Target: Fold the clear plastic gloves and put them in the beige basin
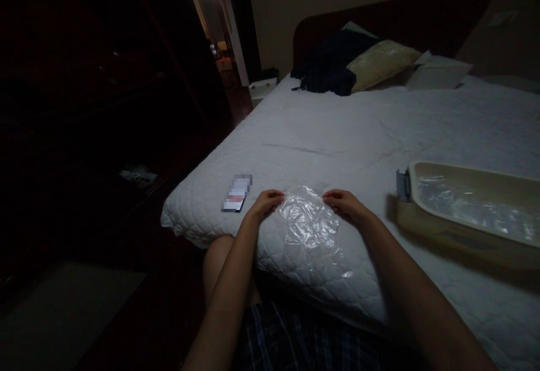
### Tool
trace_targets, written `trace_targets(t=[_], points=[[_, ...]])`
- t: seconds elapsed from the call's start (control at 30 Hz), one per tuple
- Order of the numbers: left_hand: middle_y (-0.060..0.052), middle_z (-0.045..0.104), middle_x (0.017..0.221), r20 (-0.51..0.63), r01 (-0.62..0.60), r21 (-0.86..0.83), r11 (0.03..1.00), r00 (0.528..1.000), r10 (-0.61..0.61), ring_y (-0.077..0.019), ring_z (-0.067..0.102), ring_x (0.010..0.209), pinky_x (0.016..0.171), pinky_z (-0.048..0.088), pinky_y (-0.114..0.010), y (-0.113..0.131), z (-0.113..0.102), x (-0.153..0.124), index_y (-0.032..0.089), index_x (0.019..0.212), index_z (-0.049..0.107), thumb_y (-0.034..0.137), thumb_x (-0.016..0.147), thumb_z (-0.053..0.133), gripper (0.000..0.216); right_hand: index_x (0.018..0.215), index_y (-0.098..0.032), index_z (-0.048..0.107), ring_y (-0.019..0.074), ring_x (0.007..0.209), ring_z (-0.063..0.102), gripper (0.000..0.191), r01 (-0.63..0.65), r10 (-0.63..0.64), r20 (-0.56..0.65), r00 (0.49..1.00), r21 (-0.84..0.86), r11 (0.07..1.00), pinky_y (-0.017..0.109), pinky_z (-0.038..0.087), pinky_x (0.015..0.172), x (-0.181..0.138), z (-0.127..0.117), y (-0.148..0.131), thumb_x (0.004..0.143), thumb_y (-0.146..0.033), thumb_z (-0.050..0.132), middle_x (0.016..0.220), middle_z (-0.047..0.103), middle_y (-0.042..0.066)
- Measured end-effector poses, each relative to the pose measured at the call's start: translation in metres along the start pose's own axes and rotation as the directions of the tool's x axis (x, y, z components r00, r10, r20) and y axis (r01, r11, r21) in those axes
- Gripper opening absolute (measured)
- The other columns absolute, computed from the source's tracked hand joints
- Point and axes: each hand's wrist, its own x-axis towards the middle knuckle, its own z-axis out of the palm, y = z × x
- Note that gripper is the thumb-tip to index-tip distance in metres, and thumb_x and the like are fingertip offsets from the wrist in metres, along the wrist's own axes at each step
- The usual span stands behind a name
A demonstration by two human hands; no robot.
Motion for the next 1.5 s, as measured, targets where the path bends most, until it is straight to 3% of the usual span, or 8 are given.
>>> trace_targets(t=[0.4, 0.7, 0.87, 1.07, 1.2, 1.37, 1.5], points=[[0.004, 0.053, 0.058, 0.063, -0.061, -0.114, 0.992, 0.996, 0.068, -0.0035, 0.044, 0.045, 0.042, 0.028, -0.017, 0.003, -0.002, -0.013, 0.013, 0.079, 0.061, 0.026, 0.057, 0.072, 0.028, 0.080, -0.018, 0.059, 0.0059, 0.048, 0.044, 0.032, 0.063, -0.063, -0.003, 0.998, 0.057, 0.996, 0.020, 0.029, 0.042, -0.012, 0.001, -0.002, 0.058, -0.038, 0.072, 0.061, 0.053, -0.004], [0.005, 0.048, 0.049, 0.052, -0.055, -0.071, 0.996, 0.997, 0.058, -0.0038, 0.040, 0.041, 0.039, 0.023, -0.017, 0.008, 0.001, -0.017, 0.013, 0.072, 0.060, 0.022, 0.058, 0.067, 0.018, 0.080, -0.017, 0.061, 0.0061, 0.048, 0.044, 0.029, 0.081, -0.081, -0.002, 0.997, 0.084, 0.993, 0.019, 0.026, 0.041, -0.011, -0.002, 0.004, 0.059, -0.034, 0.071, 0.058, 0.053, -0.003], [0.005, 0.049, 0.052, 0.024, -0.025, -0.084, 0.996, 0.999, 0.027, -0.0034, 0.041, 0.041, 0.038, 0.023, -0.016, 0.009, 0.002, -0.018, 0.013, 0.075, 0.060, 0.022, 0.060, 0.064, 0.018, 0.084, -0.017, 0.062, 0.0060, 0.047, 0.046, 0.032, 0.061, -0.057, -0.034, 0.998, 0.107, 0.992, 0.019, 0.028, 0.040, -0.014, 0.001, 0.001, 0.058, -0.033, 0.072, 0.064, 0.056, -0.002], [0.002, 0.055, 0.066, -0.069, -0.043, -0.129, 0.991, 0.997, 0.035, -0.0024, 0.042, 0.044, 0.039, 0.025, -0.015, 0.011, 0.008, -0.024, 0.016, 0.081, 0.058, 0.035, 0.064, 0.066, 0.027, 0.085, -0.019, 0.058, 0.0052, 0.044, 0.044, 0.036, 0.070, -0.059, -0.115, 0.992, 0.089, 0.994, 0.018, 0.026, 0.037, -0.020, 0.005, -0.003, 0.064, -0.047, 0.067, 0.065, 0.055, -0.002], [0.002, 0.052, 0.059, -0.156, -0.097, 0.033, 0.995, 0.983, 0.101, -0.0050, 0.042, 0.046, 0.043, 0.029, -0.017, 0.007, 0.012, -0.031, 0.014, 0.071, 0.057, 0.040, 0.064, 0.065, 0.028, 0.076, -0.018, 0.057, 0.0055, 0.044, 0.040, 0.036, 0.090, -0.095, -0.120, 0.988, -0.048, 0.995, 0.020, 0.027, 0.039, -0.019, 0.005, 0.000, 0.062, -0.050, 0.067, 0.059, 0.051, -0.003], [0.001, 0.055, 0.061, -0.235, -0.147, 0.302, 0.942, 0.946, 0.223, -0.0085, 0.047, 0.056, 0.052, 0.035, -0.019, -0.009, 0.017, -0.029, 0.015, 0.070, 0.060, 0.028, 0.059, 0.067, 0.019, 0.067, -0.016, 0.057, 0.0088, 0.051, 0.043, 0.032, 0.163, -0.193, -0.114, 0.975, -0.233, 0.959, 0.023, 0.032, 0.046, -0.018, 0.006, 0.001, 0.060, -0.045, 0.068, 0.059, 0.053, -0.001], [0.001, 0.056, 0.064, -0.276, -0.187, 0.223, 0.957, 0.929, 0.246, -0.0093, 0.050, 0.059, 0.054, 0.037, -0.019, -0.013, 0.015, -0.026, 0.015, 0.071, 0.059, 0.031, 0.065, 0.061, 0.018, 0.073, -0.017, 0.058, 0.0098, 0.052, 0.045, 0.033, 0.149, -0.172, -0.126, 0.977, -0.173, 0.974, 0.023, 0.033, 0.047, -0.022, 0.005, -0.002, 0.061, -0.046, 0.067, 0.062, 0.055, 0.001]])
